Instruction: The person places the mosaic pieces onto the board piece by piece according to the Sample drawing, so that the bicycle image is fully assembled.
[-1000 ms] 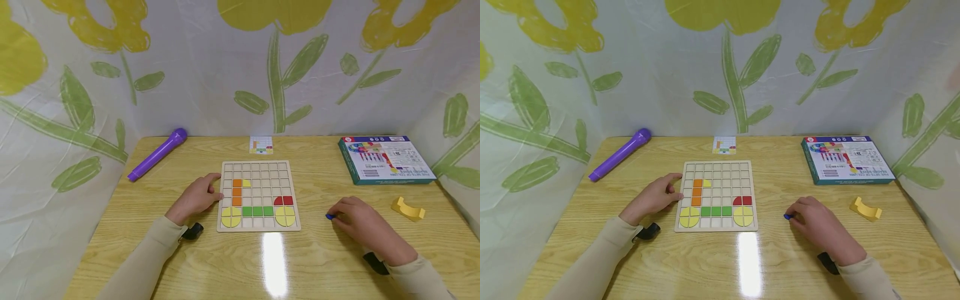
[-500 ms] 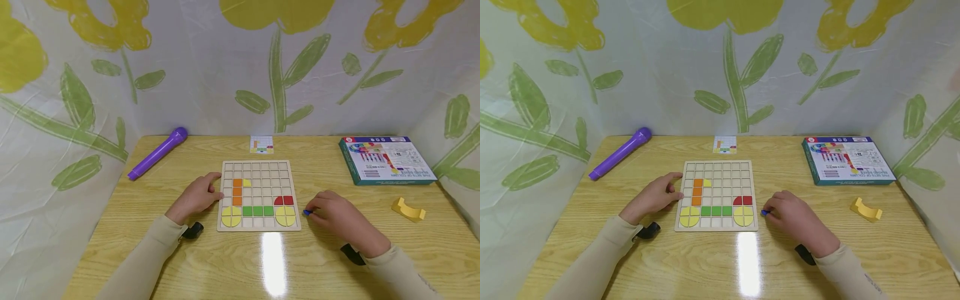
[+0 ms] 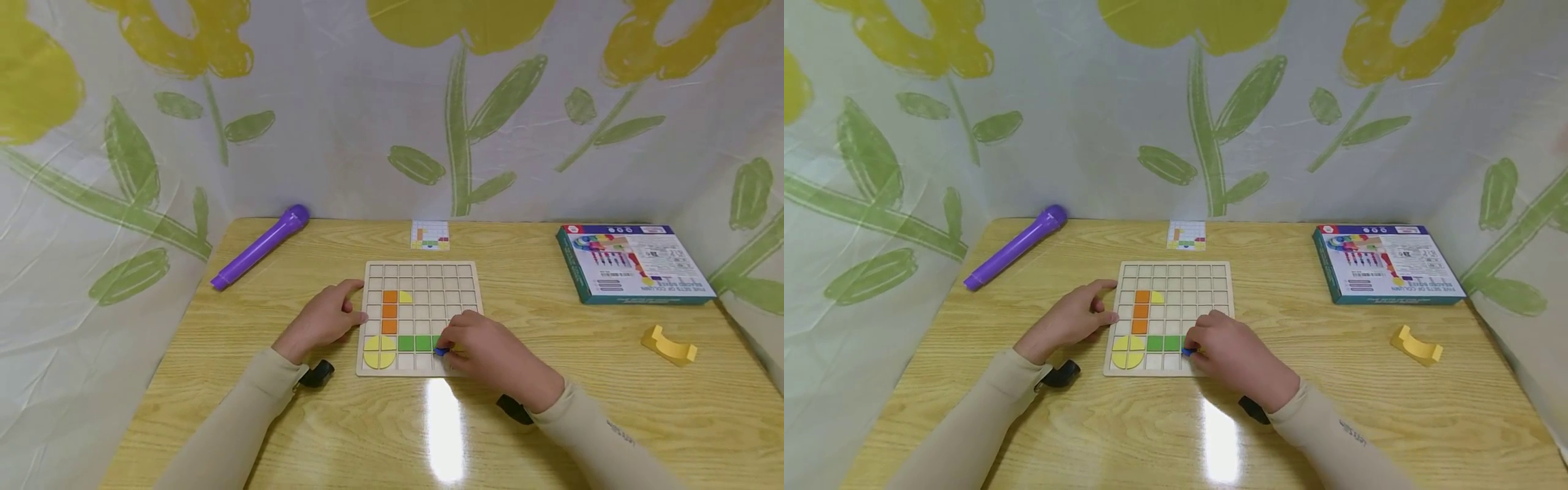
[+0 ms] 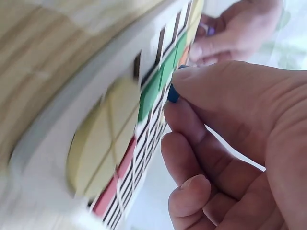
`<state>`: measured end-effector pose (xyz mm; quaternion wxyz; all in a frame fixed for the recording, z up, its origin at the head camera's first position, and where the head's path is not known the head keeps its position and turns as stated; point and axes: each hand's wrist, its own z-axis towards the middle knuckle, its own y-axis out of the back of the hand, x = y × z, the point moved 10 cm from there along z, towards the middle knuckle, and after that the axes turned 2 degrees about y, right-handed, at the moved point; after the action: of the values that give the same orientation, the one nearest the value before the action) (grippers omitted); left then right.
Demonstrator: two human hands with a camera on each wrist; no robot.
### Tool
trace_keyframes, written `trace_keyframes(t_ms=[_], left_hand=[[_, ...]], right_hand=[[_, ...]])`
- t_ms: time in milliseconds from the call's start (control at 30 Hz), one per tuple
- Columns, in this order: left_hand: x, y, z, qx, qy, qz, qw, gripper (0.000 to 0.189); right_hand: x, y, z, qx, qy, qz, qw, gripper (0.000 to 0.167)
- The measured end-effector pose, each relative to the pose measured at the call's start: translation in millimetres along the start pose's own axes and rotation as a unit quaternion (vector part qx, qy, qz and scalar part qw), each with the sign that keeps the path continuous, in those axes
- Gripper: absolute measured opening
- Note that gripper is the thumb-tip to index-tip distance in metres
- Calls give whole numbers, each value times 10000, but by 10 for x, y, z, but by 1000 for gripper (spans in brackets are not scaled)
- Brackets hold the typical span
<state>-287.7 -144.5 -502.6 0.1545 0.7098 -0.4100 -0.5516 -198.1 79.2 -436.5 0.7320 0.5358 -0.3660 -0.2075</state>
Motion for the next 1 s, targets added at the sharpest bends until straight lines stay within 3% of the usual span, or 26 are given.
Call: trace_keyframes(t_ms=[300,1000], left_hand=[[-26,4,8,-15,-85,77,9999,69],[1,-2,14,21,-80,38,10000,69]], right_hand=[[149,-143,143,-111,204,-31,9997,6],[208,-193,171,-249,302,-283,9988,8]])
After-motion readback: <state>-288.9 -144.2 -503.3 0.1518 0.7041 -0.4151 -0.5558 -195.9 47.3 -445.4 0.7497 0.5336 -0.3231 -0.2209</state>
